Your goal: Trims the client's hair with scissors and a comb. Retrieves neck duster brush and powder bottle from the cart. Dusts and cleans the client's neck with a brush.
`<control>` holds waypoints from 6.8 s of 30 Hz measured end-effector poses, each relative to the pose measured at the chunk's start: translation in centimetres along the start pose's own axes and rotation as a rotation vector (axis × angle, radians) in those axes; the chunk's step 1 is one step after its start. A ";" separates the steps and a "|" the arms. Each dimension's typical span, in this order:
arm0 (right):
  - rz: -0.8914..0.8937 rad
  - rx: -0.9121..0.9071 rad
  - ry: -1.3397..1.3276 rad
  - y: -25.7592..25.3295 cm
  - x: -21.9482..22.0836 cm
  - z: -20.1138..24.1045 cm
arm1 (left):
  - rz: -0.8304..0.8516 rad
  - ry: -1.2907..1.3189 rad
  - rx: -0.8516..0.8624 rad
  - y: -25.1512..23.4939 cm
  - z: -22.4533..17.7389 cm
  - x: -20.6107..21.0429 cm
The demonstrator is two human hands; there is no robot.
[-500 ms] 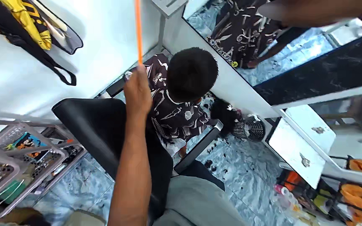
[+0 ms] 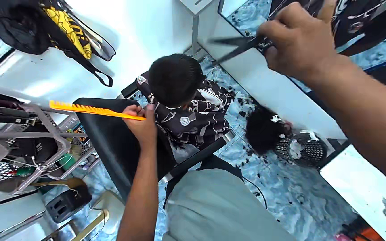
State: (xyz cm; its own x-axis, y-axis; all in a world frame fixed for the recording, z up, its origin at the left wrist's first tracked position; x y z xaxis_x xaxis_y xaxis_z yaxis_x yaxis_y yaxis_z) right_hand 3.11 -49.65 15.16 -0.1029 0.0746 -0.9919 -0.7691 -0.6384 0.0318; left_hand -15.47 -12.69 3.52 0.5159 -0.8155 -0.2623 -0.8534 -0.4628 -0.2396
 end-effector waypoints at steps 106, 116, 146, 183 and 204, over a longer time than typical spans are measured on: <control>-0.090 0.320 -0.429 3.0 -1.7 13.5 | 0.751 0.482 0.020 -1.9 4.2 1.2; 0.040 0.317 -0.050 6.0 10.4 17.4 | 1.050 -0.798 0.722 -5.1 4.5 -4.2; -0.085 0.441 -0.039 4.8 14.1 19.4 | 0.630 -0.803 1.134 -12.4 -0.9 -6.4; -0.190 0.387 -0.277 4.6 16.8 16.7 | 0.809 -0.992 1.231 -11.2 -6.7 -5.5; -0.161 0.364 -0.379 4.6 17.3 14.6 | 0.839 -1.052 1.229 -9.7 -9.5 -4.9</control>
State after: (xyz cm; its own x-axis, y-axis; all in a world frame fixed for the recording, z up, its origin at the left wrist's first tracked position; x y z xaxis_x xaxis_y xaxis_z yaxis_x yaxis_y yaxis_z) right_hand -11.45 -40.10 -0.01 -0.1346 0.4632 -0.8760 -0.9556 -0.2946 -0.0090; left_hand -10.38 -7.53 16.01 0.2689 0.0876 -0.9592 -0.6001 0.7942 -0.0957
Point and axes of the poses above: each hand's wrist, its own y-axis away from the middle knuckle, its own x-axis out of the palm, z = x × y, the point moved 5 cm from there along -y, towards the middle knuckle, and after that the axes turned 14 degrees about z, right-handed, at the moved point
